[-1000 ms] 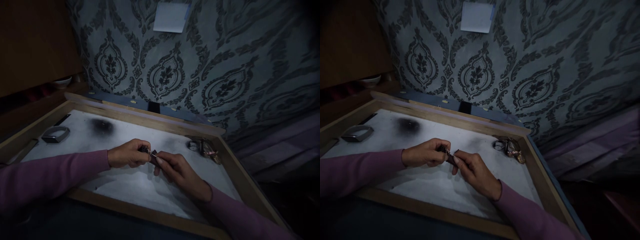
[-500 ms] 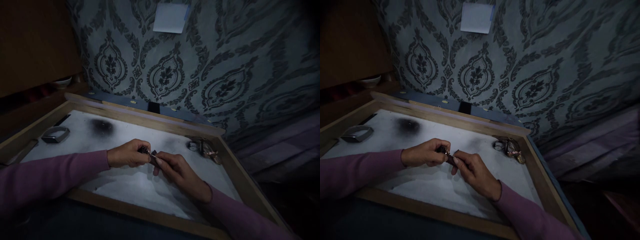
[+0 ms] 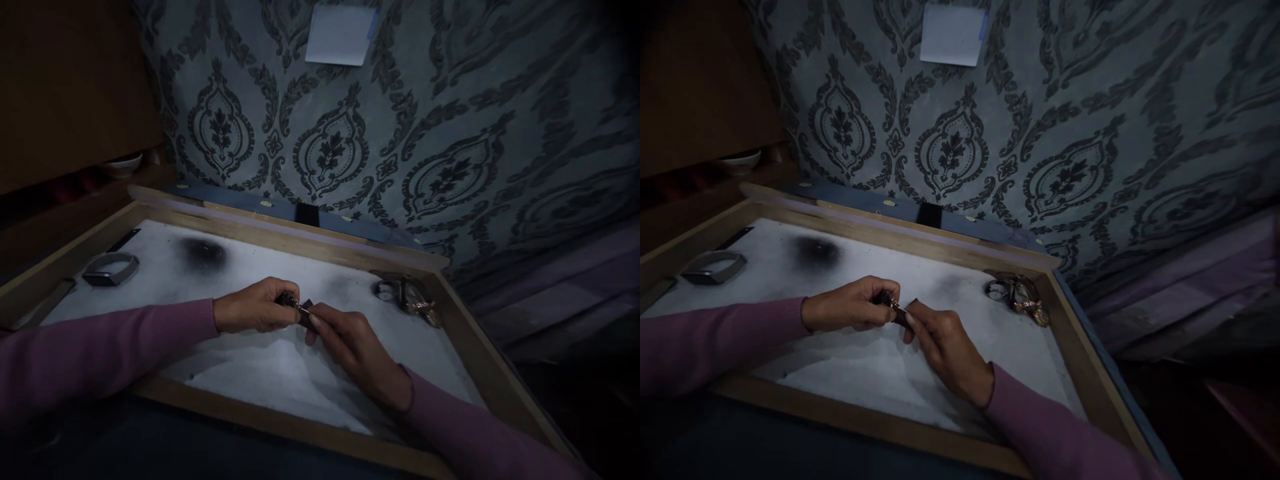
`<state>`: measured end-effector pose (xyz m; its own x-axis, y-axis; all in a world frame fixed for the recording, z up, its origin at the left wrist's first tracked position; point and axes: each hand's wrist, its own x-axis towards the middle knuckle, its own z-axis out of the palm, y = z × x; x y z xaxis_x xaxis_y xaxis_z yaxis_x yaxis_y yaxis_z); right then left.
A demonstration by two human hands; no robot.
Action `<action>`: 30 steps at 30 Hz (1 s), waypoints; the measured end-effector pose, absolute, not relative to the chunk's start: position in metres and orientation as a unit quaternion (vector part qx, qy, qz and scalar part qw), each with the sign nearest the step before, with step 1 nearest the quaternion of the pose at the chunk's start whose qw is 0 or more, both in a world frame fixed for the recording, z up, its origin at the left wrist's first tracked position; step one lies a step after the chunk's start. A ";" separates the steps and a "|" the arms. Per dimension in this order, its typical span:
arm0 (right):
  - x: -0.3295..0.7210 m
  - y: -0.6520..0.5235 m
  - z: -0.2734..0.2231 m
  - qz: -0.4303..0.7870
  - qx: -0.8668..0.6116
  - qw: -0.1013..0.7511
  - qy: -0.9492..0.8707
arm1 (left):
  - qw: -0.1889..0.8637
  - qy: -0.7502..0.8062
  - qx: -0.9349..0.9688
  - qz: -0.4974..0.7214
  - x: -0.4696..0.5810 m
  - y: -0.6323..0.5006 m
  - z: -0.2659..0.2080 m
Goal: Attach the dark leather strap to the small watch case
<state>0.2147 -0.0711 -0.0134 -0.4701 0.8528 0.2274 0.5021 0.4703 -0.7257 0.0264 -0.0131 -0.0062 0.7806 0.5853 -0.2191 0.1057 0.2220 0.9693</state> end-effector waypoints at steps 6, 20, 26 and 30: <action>0.214 -0.072 -0.015 0.274 -0.419 0.290 -0.816 | 0.716 0.274 0.619 0.173 0.026 -0.016 -0.007; 0.214 -0.071 -0.015 0.315 -0.422 0.268 -0.807 | 0.660 0.273 0.665 0.219 0.028 -0.018 -0.007; 0.214 -0.071 -0.009 0.403 -0.435 0.275 -0.757 | 0.660 0.272 0.658 0.237 0.028 -0.016 -0.009; 0.217 -0.068 -0.014 0.465 -0.427 0.285 -0.721 | 0.656 0.283 0.658 0.239 0.027 -0.016 -0.008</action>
